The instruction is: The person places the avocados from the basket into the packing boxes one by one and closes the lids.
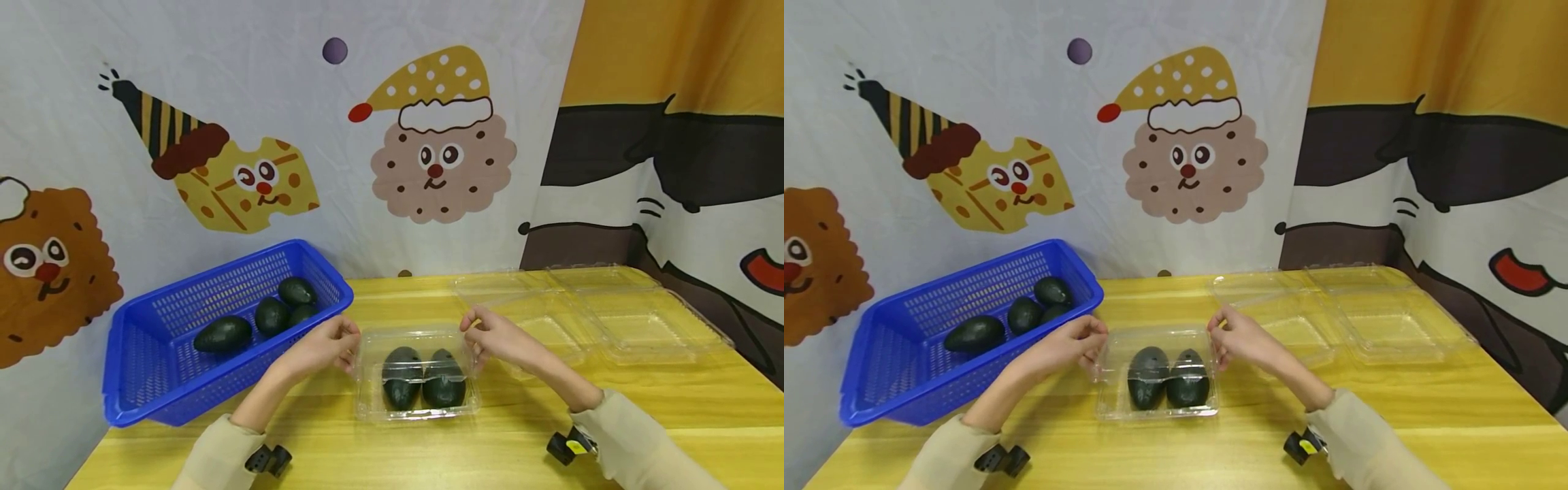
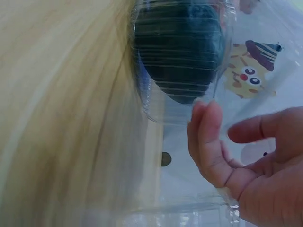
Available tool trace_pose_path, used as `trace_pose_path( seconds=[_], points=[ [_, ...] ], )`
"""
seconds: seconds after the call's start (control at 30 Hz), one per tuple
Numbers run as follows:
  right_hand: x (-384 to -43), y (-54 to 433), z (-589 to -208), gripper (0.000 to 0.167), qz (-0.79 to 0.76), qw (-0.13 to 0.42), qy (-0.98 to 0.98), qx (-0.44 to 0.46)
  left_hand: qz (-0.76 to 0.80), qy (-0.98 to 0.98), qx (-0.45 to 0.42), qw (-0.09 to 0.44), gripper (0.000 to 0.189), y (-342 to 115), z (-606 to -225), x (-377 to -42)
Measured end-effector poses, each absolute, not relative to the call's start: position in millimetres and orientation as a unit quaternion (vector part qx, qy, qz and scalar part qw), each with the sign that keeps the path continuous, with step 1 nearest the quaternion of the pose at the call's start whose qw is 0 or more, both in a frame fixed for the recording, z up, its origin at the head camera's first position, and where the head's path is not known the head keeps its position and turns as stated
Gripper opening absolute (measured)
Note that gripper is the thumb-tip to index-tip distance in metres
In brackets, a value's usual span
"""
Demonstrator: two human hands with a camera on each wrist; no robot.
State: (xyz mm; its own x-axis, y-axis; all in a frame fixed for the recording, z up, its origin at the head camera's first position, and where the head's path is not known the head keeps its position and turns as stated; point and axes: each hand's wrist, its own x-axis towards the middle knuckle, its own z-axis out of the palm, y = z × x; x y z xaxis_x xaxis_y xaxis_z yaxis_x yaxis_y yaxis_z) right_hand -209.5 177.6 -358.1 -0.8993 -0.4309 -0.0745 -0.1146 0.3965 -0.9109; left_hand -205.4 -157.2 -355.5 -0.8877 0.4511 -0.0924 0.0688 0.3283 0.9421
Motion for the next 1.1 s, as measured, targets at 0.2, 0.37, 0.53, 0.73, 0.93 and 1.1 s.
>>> trace_pose_path(
  seconds=[0.2, 0.37, 0.53, 0.73, 0.93, 1.1],
  points=[
    [-208, 184, -357, 0.034, -0.517, 0.187, 0.815, -0.184, 0.526, 0.802, 0.178, 0.222, 0.027, -161, -353, -204],
    [-206, 188, -353, 0.03, -0.502, 0.216, 0.813, -0.201, 0.506, 0.801, 0.194, 0.253, 0.031, -165, -353, -205],
    [-205, 189, -349, 0.022, -0.48, 0.248, 0.814, -0.215, 0.494, 0.793, 0.211, 0.287, 0.036, -170, -353, -204],
    [-200, 190, -345, 0.028, -0.462, 0.293, 0.803, -0.235, 0.485, 0.775, 0.238, 0.329, 0.032, -173, -353, -204],
    [-199, 189, -345, 0.028, -0.466, 0.297, 0.8, -0.235, 0.492, 0.768, 0.239, 0.332, 0.027, -172, -352, -202],
    [-200, 188, -348, 0.026, -0.477, 0.293, 0.799, -0.222, 0.504, 0.77, 0.23, 0.316, 0.022, -172, -353, -201]
  ],
)
